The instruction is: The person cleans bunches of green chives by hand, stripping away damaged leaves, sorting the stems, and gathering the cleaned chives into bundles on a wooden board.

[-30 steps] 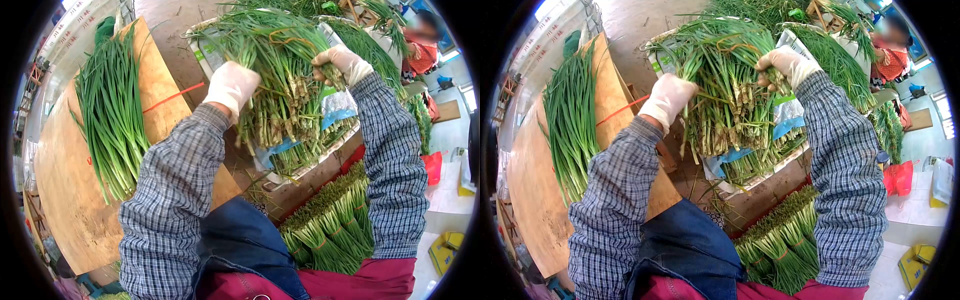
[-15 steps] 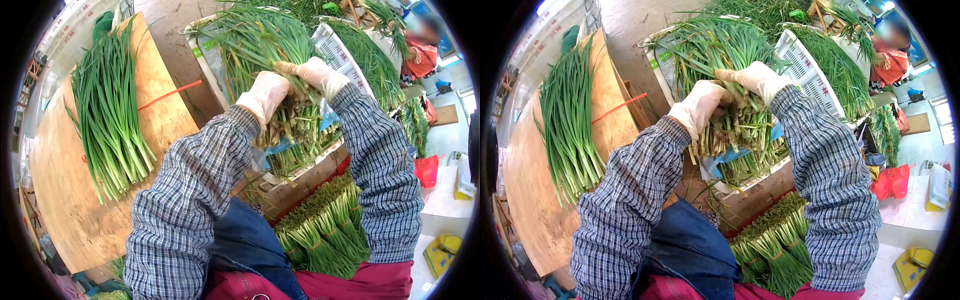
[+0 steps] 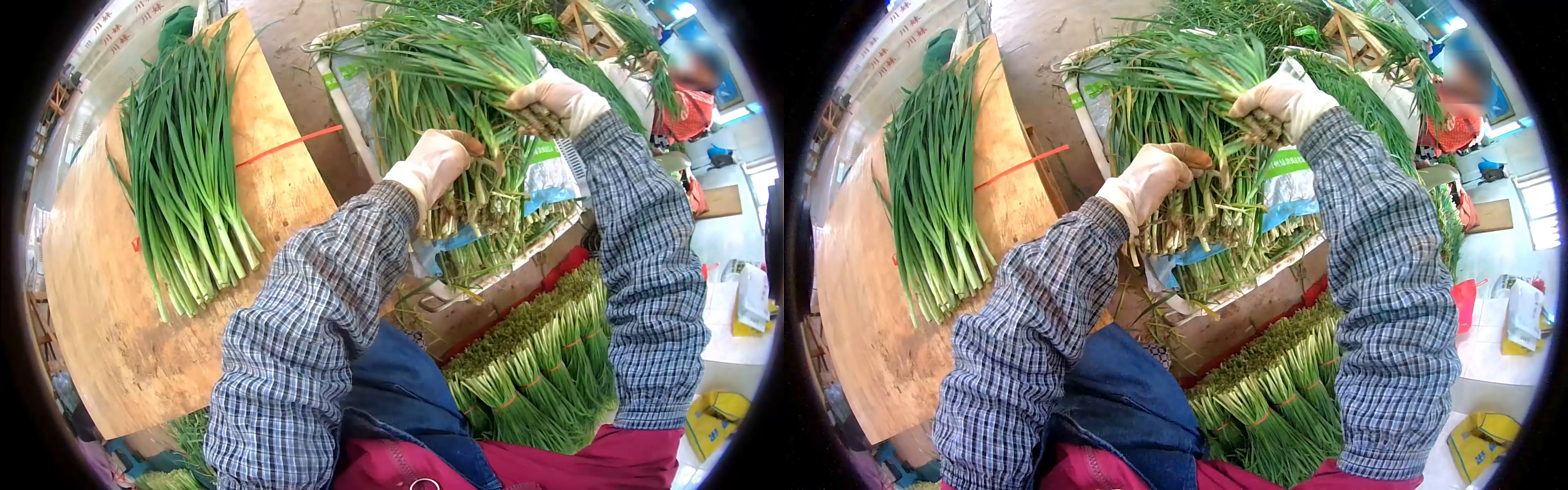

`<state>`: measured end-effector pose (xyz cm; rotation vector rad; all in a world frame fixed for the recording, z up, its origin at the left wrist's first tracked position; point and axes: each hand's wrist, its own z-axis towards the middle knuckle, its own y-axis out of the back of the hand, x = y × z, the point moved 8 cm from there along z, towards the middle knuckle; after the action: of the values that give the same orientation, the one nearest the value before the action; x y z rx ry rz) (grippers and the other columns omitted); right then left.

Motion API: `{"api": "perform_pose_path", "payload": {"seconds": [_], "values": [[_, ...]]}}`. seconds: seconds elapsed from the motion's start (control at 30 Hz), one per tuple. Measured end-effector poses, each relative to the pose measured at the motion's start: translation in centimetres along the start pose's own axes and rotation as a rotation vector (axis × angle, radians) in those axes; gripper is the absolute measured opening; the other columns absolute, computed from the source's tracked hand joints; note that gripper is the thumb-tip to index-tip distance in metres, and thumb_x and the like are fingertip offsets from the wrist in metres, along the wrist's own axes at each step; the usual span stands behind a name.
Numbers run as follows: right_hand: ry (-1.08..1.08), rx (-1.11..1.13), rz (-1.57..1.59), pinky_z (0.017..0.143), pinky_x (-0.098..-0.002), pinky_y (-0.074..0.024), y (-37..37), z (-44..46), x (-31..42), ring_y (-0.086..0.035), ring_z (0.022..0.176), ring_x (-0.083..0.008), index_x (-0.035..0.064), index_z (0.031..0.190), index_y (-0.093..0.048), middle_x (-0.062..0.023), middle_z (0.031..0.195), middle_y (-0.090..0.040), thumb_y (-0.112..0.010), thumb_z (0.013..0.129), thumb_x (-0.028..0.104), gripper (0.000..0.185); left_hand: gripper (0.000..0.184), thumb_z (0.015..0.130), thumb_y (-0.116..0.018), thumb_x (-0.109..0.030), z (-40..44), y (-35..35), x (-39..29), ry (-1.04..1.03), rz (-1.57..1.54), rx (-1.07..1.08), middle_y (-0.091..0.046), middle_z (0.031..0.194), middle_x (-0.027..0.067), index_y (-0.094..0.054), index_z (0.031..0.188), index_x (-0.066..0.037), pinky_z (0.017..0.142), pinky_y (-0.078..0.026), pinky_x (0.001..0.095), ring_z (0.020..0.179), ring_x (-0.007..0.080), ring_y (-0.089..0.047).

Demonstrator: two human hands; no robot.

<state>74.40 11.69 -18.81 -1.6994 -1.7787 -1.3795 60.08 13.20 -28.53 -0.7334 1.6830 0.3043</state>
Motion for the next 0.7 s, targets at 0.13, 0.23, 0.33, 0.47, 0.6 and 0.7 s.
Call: {"api": "perform_pose_path", "payload": {"seconds": [0.13,0.23,0.33,0.47,0.6,0.7], "values": [[-0.047,-0.019,-0.051,0.040,-0.0298,-0.0501,0.4,-0.8,-0.1,-0.059,0.047,-0.0196,-0.0065,0.090,-0.056,-0.0138,0.070,-0.061,-0.065,0.072,0.003,0.022,0.020,0.080,-0.053,-0.011,-0.5,-1.0,-0.2,0.062,-0.025,-0.047,-0.063,0.092,0.0088,-0.062,0.092,0.001,0.059,-0.047,0.0243,0.069,0.0138,-0.058],[-0.057,0.008,0.086,0.042,-0.0310,-0.0509,-0.7,0.5,-2.1,-0.059,0.049,-0.0210,-0.0067,0.090,-0.055,-0.0124,0.069,-0.061,-0.065,0.072,0.002,0.022,0.028,0.082,-0.053,-0.017,-1.8,-2.8,-0.9,0.224,-0.219,-0.003,-0.062,0.092,0.0154,-0.057,0.099,0.004,0.051,-0.047,0.0291,0.058,0.0192,-0.058],[-0.082,-0.004,0.158,0.045,-0.0308,-0.0516,-1.8,-0.3,-2.3,-0.060,0.052,-0.0209,-0.0053,0.086,-0.057,-0.0111,0.069,-0.061,-0.063,0.074,0.004,0.016,0.019,0.079,-0.048,-0.008,-0.9,-4.0,-0.6,0.205,-0.389,0.024,-0.059,0.087,0.0182,-0.054,0.091,0.007,0.053,-0.047,0.0336,0.067,0.0241,-0.060],[-0.103,0.012,0.191,0.047,-0.0308,-0.0514,-1.8,0.0,-3.3,-0.061,0.054,-0.0206,-0.0030,0.086,-0.059,-0.0125,0.072,-0.063,-0.063,0.076,0.008,0.015,0.017,0.077,-0.046,-0.002,-0.7,-3.7,-2.0,0.102,-0.562,-0.069,-0.059,0.086,0.0159,-0.053,0.090,0.008,0.053,-0.047,0.0332,0.068,0.0230,-0.060],[-0.131,-0.031,0.175,0.051,-0.0315,-0.0514,-2.3,-0.3,-4.2,-0.061,0.054,-0.0208,-0.0048,0.084,-0.060,-0.0136,0.072,-0.063,-0.061,0.074,0.004,0.013,0.020,0.072,-0.054,0.004,0.0,-3.7,-1.8,0.056,-0.280,0.074,-0.062,0.076,0.0135,-0.057,0.091,0.008,0.048,-0.046,0.0293,0.059,0.0193,-0.060],[-0.073,-0.106,0.192,0.043,-0.0305,-0.0436,-2.9,-0.5,-5.0,-0.055,0.046,-0.0184,-0.0061,0.074,-0.059,-0.0118,0.061,-0.059,-0.059,0.073,-0.001,0.006,0.033,0.065,-0.062,0.008,0.1,-3.6,-0.8,0.115,-0.042,0.110,-0.064,0.075,0.0118,-0.060,0.098,0.005,0.044,-0.045,0.0266,0.053,0.0144,-0.057]]}}
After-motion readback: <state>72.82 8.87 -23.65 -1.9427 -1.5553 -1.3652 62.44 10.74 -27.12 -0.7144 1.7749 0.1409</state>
